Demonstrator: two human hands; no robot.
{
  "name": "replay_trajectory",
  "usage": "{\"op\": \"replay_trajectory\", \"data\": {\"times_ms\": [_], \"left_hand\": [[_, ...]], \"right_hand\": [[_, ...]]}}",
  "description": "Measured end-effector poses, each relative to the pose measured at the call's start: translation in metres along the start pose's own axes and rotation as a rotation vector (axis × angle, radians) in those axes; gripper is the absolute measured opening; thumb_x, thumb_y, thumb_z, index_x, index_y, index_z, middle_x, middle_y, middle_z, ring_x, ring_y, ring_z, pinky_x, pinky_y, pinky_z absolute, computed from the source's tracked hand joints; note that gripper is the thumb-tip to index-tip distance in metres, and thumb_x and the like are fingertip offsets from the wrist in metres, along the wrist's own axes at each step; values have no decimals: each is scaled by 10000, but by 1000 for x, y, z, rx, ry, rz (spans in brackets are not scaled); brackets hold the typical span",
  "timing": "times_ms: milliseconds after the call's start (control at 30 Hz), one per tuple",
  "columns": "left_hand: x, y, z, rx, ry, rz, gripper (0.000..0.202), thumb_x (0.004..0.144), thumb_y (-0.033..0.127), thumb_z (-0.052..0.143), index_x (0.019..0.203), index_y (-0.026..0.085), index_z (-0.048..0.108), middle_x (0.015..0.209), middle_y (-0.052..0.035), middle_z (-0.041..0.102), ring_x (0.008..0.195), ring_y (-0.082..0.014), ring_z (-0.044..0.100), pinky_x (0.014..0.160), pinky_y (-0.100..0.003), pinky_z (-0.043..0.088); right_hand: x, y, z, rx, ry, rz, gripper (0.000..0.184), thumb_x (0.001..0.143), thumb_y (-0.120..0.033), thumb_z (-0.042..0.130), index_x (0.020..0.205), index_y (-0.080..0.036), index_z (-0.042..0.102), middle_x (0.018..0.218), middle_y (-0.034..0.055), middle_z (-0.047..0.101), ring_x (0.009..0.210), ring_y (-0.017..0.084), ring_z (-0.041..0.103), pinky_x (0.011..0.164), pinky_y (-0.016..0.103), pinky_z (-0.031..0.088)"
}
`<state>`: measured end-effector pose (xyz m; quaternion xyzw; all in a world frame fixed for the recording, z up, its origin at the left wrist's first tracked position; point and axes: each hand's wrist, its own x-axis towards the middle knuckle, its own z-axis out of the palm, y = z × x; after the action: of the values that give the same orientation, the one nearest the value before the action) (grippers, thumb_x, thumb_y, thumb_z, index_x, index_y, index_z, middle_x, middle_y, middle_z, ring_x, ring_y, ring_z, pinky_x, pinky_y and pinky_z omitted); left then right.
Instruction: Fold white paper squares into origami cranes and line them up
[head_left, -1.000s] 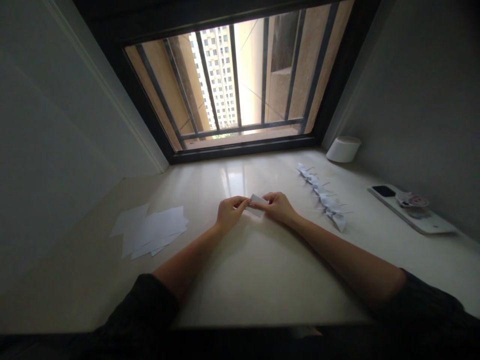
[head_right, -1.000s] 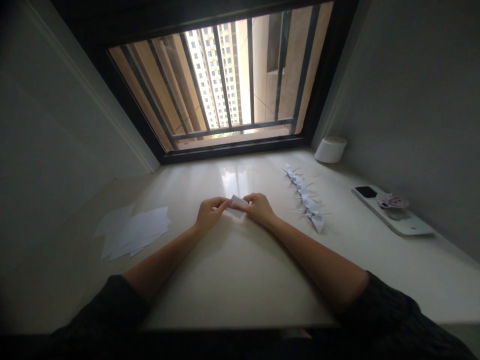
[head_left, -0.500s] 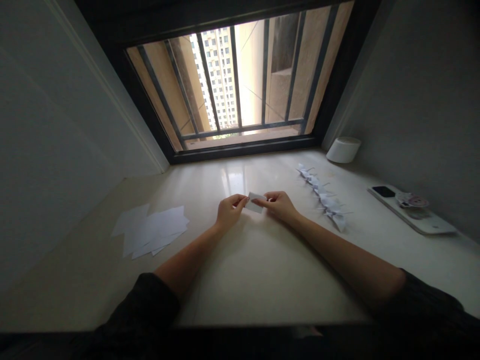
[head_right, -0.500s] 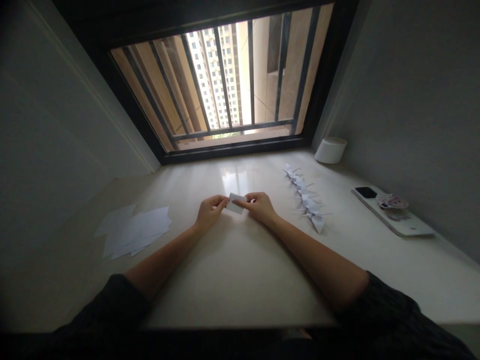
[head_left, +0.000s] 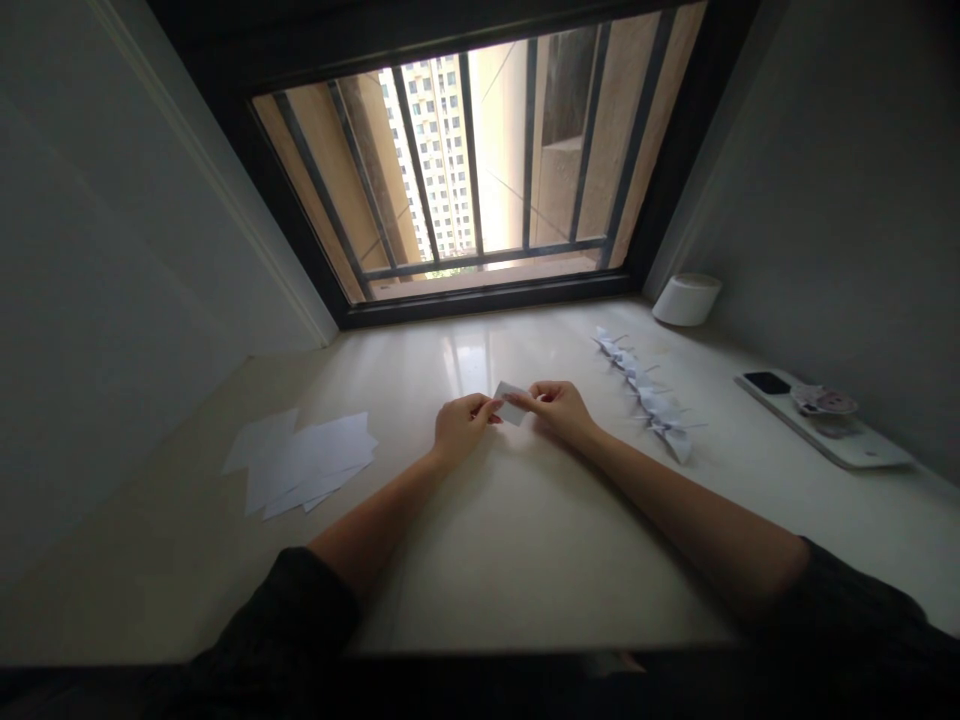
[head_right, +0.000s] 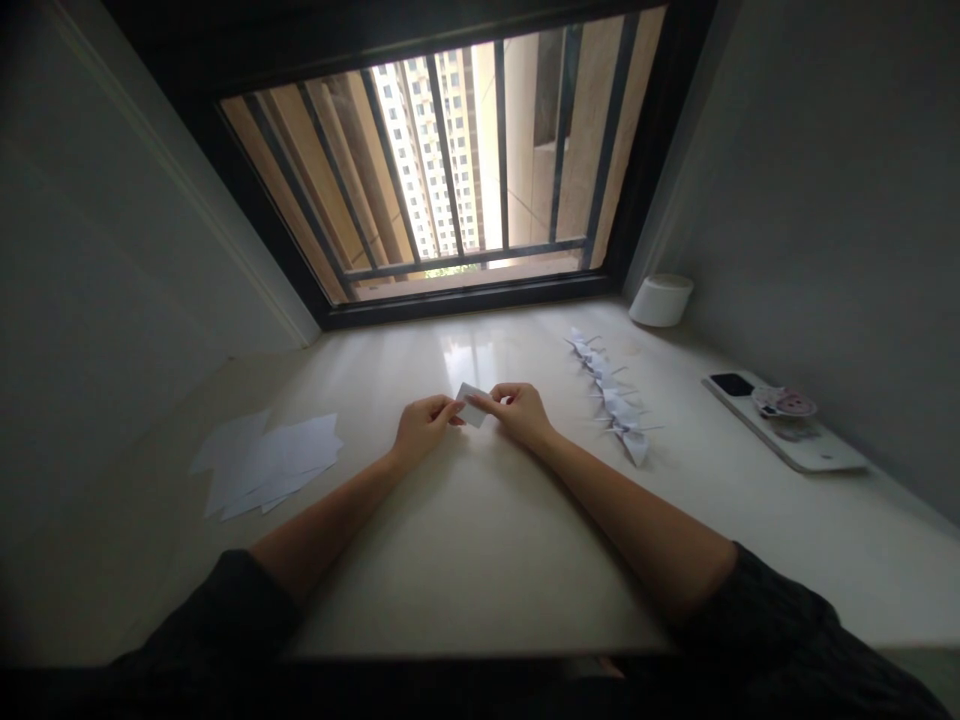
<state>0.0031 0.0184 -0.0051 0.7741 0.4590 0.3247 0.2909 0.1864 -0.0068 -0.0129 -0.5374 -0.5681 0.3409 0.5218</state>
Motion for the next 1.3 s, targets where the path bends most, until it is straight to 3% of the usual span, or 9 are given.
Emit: {"op": "replay_trajectory", "data": {"times_ms": [167, 433, 800, 933, 1167, 1300], "left_hand": [[1, -3, 2, 1, 34, -40, 391, 845, 508, 468, 751, 197, 686, 726, -23, 718, 653, -142, 636, 584, -225, 401], [1, 3, -1, -8, -17, 17, 421, 840, 531, 462, 720, 188, 675, 719, -17, 707, 626, -124, 605, 580, -213, 384], [-1, 5, 1, -49, -141, 49, 434, 800, 550, 507, 727, 178, 720, 630, -25, 686, 549, -110, 564, 529, -202, 372], [-2, 6, 1, -76, -196, 73, 420, 788, 536, 531, 688, 171, 714, 604, -24, 674, 507, -94, 521, 496, -196, 348], [2, 1, 1, -248, 4, 24, 442, 793, 507, 544, 588, 136, 671, 560, -30, 643, 513, -107, 538, 535, -217, 386], [2, 3, -1, -259, 29, 19, 440, 799, 500, 541, 593, 134, 673, 578, -38, 650, 536, -116, 549, 555, -224, 409]], "right_hand": [[2, 1, -1, -60, -12, -81, 457, 762, -568, 563, 564, -166, 648, 552, 17, 608, 534, 130, 498, 552, 257, 355], [-1, -3, -1, -310, 157, -219, 452, 827, -526, 515, 543, -186, 609, 567, 15, 594, 556, 136, 479, 569, 271, 345], [0, -1, -1, -222, 243, -140, 448, 744, -601, 576, 551, -198, 614, 592, 20, 601, 579, 152, 487, 582, 288, 351], [2, -1, -2, -172, 224, -124, 451, 726, -613, 583, 563, -194, 619, 614, 29, 610, 593, 153, 489, 584, 289, 366], [2, 1, 1, -89, 62, -156, 353, 689, -551, 655, 734, -202, 693, 806, 44, 666, 784, 184, 561, 653, 290, 416], [-3, -1, 5, -152, -33, -222, 293, 670, -519, 696, 765, -243, 717, 830, 44, 671, 854, 203, 552, 624, 283, 423]]}}
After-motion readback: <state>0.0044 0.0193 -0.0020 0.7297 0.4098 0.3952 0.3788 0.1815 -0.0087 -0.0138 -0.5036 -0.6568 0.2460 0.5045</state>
